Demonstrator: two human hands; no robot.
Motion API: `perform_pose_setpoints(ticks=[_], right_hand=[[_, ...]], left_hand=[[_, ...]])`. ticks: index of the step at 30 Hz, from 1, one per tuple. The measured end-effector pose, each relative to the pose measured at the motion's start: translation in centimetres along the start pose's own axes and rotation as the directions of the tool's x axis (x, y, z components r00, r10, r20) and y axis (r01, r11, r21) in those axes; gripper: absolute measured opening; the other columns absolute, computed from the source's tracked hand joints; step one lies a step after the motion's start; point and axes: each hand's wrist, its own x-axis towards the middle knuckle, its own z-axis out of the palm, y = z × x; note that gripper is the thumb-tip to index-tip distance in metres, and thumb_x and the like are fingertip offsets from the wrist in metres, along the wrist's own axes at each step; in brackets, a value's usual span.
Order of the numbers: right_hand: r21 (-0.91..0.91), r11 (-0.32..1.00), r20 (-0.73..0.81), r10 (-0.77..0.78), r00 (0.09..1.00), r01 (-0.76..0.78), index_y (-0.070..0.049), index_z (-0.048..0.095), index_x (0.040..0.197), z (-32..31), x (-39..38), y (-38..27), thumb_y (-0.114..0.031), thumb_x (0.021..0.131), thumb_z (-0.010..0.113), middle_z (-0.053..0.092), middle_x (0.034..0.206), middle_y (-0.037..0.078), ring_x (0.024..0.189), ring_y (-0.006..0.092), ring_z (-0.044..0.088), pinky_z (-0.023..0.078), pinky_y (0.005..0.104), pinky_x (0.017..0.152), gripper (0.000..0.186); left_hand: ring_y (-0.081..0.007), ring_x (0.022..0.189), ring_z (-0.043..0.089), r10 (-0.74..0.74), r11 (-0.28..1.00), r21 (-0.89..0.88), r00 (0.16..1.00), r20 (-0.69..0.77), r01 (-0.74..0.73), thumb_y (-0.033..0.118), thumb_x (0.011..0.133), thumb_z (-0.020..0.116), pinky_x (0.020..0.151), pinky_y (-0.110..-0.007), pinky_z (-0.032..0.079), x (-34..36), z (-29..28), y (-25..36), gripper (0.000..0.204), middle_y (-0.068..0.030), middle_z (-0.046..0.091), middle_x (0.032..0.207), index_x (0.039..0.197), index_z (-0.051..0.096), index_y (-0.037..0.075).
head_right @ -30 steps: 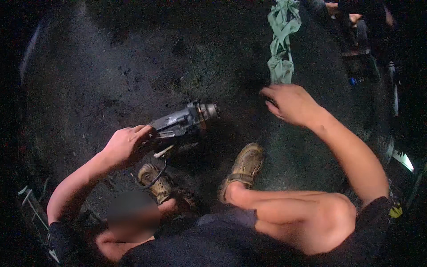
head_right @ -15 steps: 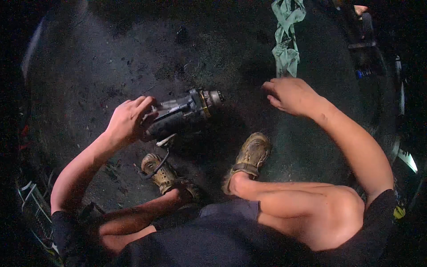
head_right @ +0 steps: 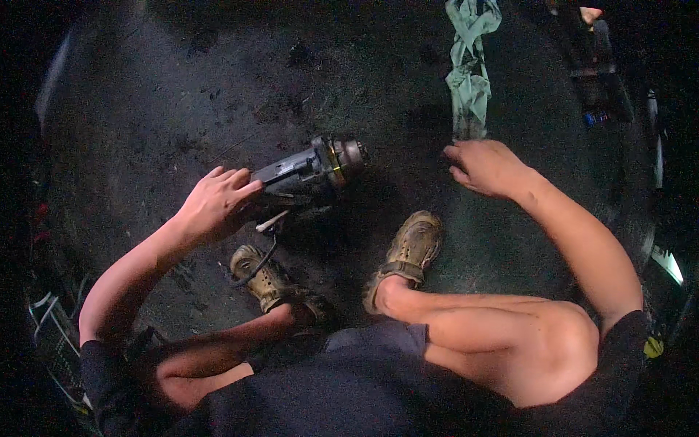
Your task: The person dismantles a starter motor on a concrete floor by hand using a screwdriver and a metal blade. They scrape the exterior of the motor with the blade, unscrew a fastener with the screwdriver, and detach a black wire from the housing.
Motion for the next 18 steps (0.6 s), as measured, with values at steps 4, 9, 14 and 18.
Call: perform_pose_setpoints(ticks=[4, 9, 14, 18], right_hand=[[-0.019, 1.000, 0.039, 0.020, 0.999, -0.020, -0.004, 0.062, 0.130, 0.1, 0.0, 0.1, -0.022, 0.097, 0.063, 0.067, 0.116, 0.017, 0.111, 0.0387, 0.065, 0.053, 0.0500, 0.096, 0.036], [-0.004, 1.000, 0.030, 0.021, 0.999, -0.021, -0.005, 0.062, 0.130, 0.1, -0.1, 0.4, -0.022, 0.098, 0.062, 0.067, 0.117, 0.017, 0.112, 0.0387, 0.065, 0.052, 0.0498, 0.097, 0.036], [-0.025, 1.000, 0.031, 0.016, 0.999, -0.015, -0.006, 0.062, 0.130, -0.2, 0.1, -0.1, -0.022, 0.098, 0.061, 0.067, 0.118, 0.017, 0.112, 0.0385, 0.065, 0.053, 0.0491, 0.098, 0.036], [-0.009, 1.000, 0.044, 0.002, 0.999, -0.002, -0.006, 0.063, 0.130, 0.0, 0.4, 0.4, -0.023, 0.098, 0.062, 0.068, 0.117, 0.017, 0.110, 0.0384, 0.066, 0.053, 0.0494, 0.096, 0.036]], left_hand=[[-0.0309, 0.098, 0.061, -0.157, 0.984, 0.056, 0.972, -0.172, 0.169, 0.023, 0.076, 0.081, 0.082, -0.044, 0.046, 1.2, -1.0, 1.2, 0.053, -0.0114, 0.056, 0.103, 0.120, 0.053, 0.012], [-0.0305, 0.098, 0.060, -0.060, 0.996, 0.058, 0.994, -0.096, 0.066, 0.025, 0.078, 0.080, 0.083, -0.043, 0.046, 1.0, -2.6, 1.4, 0.050, -0.0104, 0.055, 0.103, 0.119, 0.054, 0.013], [-0.0342, 0.092, 0.062, -0.062, 0.998, -0.016, 0.998, -0.032, 0.062, 0.023, 0.089, 0.069, 0.082, -0.046, 0.047, 0.6, -1.0, 1.4, 0.039, -0.0126, 0.057, 0.099, 0.123, 0.053, 0.011], [-0.0422, 0.093, 0.063, -0.204, 0.964, -0.166, 0.978, 0.042, 0.208, 0.020, 0.091, 0.067, 0.078, -0.052, 0.050, 0.4, 0.4, 1.6, 0.042, -0.0182, 0.059, 0.105, 0.128, 0.051, 0.009]])
